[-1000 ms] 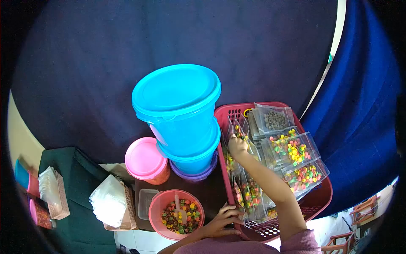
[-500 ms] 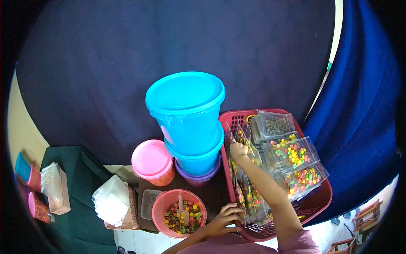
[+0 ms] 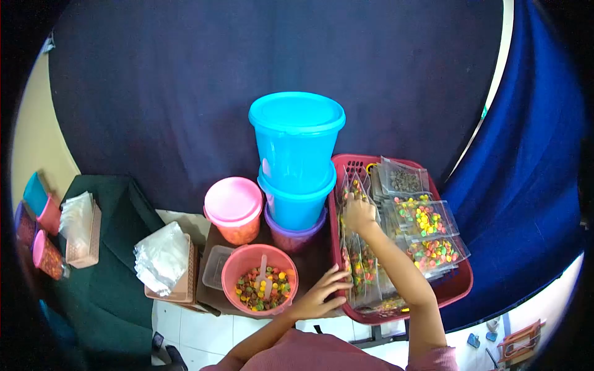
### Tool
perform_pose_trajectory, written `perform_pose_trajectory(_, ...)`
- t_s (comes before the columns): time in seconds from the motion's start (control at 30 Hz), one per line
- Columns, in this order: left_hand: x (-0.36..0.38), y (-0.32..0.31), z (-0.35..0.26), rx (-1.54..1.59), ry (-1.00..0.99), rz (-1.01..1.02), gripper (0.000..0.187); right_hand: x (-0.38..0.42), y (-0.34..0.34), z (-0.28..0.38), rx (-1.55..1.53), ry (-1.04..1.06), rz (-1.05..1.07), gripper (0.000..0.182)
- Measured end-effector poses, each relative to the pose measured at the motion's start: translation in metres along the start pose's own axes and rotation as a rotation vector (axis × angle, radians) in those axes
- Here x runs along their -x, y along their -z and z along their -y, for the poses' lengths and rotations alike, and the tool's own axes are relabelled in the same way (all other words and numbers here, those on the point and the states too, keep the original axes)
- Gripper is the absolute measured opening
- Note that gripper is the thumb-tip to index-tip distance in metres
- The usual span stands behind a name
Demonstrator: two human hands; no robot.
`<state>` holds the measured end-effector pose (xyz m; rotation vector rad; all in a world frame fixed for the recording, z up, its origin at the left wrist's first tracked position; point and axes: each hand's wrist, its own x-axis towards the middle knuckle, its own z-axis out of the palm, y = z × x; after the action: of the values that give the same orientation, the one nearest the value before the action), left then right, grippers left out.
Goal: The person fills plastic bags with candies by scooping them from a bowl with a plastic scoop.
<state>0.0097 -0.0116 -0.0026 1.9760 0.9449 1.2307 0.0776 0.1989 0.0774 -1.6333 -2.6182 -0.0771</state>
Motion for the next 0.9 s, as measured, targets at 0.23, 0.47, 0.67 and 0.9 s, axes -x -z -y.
perform_pose_trajectory(0.23, 0.038, -0.031, -0.023, 0.432, 0.216, -0.271, 0.049, 0.145, 0.043, 0.032, -0.354, 0.364, -0.103, 0.036)
perform_pose_trajectory(0.47, 0.116, -0.076, -0.033, 1.284, 0.200, -0.603, 0.050, 0.277, -0.010, 0.078, -0.647, 0.679, 0.062, 0.044)
perform_pose_trajectory(0.67, 0.205, -0.097, -0.030, 2.129, 0.084, -0.206, 0.062, 0.350, -0.078, 0.128, -0.929, 0.839, 0.163, 0.051)
perform_pose_trajectory(0.9, 0.237, -0.068, -0.078, 1.745, 0.757, -0.797, 0.057, 0.371, -0.106, 0.160, -0.953, 0.905, 0.248, 0.054)
